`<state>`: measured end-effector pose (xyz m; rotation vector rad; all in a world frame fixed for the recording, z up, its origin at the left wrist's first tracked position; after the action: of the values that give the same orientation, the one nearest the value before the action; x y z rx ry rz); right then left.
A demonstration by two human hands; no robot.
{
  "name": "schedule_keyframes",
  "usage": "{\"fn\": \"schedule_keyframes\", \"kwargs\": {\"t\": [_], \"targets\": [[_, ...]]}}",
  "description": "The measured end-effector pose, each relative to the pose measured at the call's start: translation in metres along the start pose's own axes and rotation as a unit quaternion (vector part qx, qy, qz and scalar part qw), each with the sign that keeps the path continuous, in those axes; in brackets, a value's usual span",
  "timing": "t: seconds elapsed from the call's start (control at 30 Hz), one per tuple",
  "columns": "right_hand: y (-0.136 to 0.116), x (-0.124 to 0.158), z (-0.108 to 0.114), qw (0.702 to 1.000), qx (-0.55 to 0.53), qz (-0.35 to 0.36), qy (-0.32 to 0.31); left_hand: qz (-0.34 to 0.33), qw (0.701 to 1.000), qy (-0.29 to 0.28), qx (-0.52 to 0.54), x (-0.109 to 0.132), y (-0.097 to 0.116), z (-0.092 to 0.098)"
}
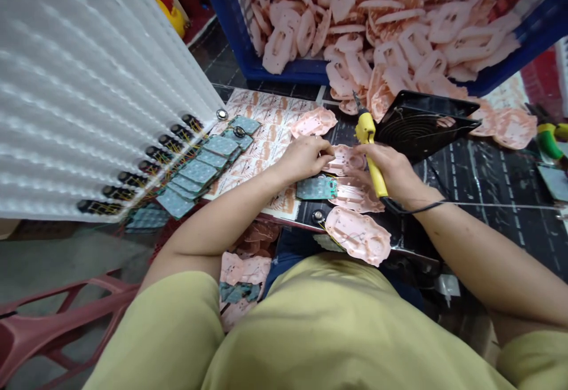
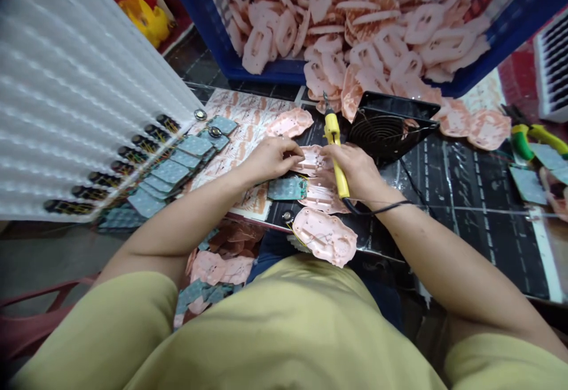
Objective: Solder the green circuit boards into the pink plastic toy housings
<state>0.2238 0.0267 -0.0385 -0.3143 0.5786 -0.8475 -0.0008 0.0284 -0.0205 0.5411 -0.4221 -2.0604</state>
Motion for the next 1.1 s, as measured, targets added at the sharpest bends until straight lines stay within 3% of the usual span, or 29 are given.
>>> {"fn": "schedule_keyframes", "kwargs": {"t": [0.17, 0.23, 0.37, 0.43, 0.57, 0.8, 1.1], "targets": [[-0.026, 0.038, 0.044, 0.996, -0.030, 0.042, 0.070, 0.002, 0.998, -0.038, -0.044, -0.007, 0.006, -0.009], [-0.033, 0.057, 0.063, 0.993, 0.021, 0.064, 0.101, 0.013, 0.997, -0.049, -0.060, -0.008, 0.006, -0.010], [-0.031, 0.087, 0.085, 0.967, 0.133, 0.034, 0.213, 0.020, 0.996, -0.047, -0.076, -0.009, 0.007, -0.010], [-0.023, 0.096, 0.082, 0.967, 0.106, 0.012, 0.230, 0.021, 0.996, -0.049, -0.078, -0.010, 0.008, -0.010], [-0.012, 0.099, 0.063, 0.979, 0.022, -0.018, 0.203, 0.039, 0.994, -0.065, -0.082, -0.013, 0.013, -0.010], [-0.008, 0.084, 0.045, 0.983, -0.011, 0.034, 0.180, 0.061, 0.988, -0.089, -0.110, -0.015, 0.018, -0.009], [-0.004, 0.073, 0.050, 0.987, -0.043, 0.091, 0.127, 0.053, 0.985, -0.099, -0.132, -0.016, 0.020, -0.009]]}}
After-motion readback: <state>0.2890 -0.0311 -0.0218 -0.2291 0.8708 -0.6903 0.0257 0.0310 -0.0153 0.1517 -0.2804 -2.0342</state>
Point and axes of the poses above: each hand's wrist, its own x-axis away from the middle knuckle, its own z-axis out of the back of the hand, y = z × x, the point moved 1 cm from there along -x, towards the middle knuckle, and after that the axes turned 5 degrees about -z, right-handed, at the moved point
